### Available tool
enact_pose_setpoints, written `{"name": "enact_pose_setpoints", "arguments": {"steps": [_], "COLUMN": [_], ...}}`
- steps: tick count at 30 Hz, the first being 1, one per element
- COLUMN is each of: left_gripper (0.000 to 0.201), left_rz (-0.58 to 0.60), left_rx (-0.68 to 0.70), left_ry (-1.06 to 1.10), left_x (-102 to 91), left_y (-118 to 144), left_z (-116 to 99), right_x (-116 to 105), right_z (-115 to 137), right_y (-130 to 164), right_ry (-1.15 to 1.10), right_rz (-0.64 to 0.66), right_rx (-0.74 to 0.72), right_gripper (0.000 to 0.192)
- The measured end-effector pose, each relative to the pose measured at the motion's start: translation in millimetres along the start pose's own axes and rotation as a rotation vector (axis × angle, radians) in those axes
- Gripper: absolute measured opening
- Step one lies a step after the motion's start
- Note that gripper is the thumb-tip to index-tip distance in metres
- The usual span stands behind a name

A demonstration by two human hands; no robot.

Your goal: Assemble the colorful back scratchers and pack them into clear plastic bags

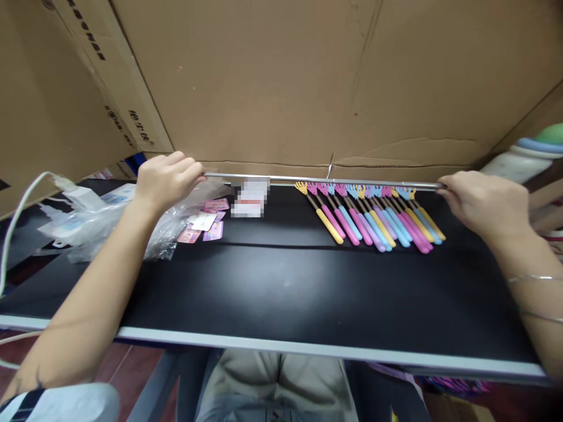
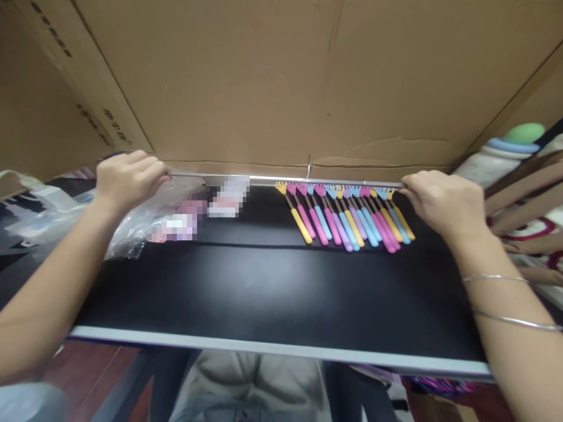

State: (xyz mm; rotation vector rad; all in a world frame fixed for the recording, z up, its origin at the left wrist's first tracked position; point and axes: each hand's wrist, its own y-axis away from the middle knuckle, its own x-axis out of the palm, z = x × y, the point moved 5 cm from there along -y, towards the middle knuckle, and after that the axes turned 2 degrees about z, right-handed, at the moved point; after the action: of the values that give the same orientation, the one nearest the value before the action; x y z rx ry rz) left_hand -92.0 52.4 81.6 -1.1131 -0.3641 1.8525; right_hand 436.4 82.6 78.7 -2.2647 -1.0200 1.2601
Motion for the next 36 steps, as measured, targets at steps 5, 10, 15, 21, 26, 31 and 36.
{"name": "enact_pose_setpoints", "arguments": {"steps": [5, 10, 15, 21, 26, 31, 36], "left_gripper": [0.034, 0.032, 0.026, 0.027, 0.027, 0.027, 0.024], "left_rz": [0.04, -0.006, -0.04, -0.105, -0.089, -0.068, -0.059], "left_rx": [-0.01, -0.013, 0.018, 0.209, 0.281, 0.295, 0.286], "left_ry": [0.109, 0.054, 0.073, 0.156, 0.336, 0.455, 0.489], "left_x": [3.7, 3.6, 9.4, -6.0, -39.4, -48.3, -45.7], "left_y": [-3, -2, 2, -14, -25, -22, -23], "left_z": [-11, -16, -21, -84, -151, -179, -180], "right_x": [2, -6, -8, -29, -66, -88, -91], "right_z": [6, 12, 18, 83, 153, 179, 175], "right_y": [0, -1, -4, -2, 10, 17, 14], "right_ry": [-0.052, -0.085, -0.118, -0.285, -0.473, -0.464, -0.448], "right_rz": [0.084, 0.062, 0.075, 0.008, -0.035, -0.12, -0.133], "right_rx": [0.004, 0.012, -0.013, -0.299, -0.515, -0.575, -0.559], "right_gripper": [0.034, 0.037, 0.036, 0.03, 0.029, 0.03, 0.029]}}
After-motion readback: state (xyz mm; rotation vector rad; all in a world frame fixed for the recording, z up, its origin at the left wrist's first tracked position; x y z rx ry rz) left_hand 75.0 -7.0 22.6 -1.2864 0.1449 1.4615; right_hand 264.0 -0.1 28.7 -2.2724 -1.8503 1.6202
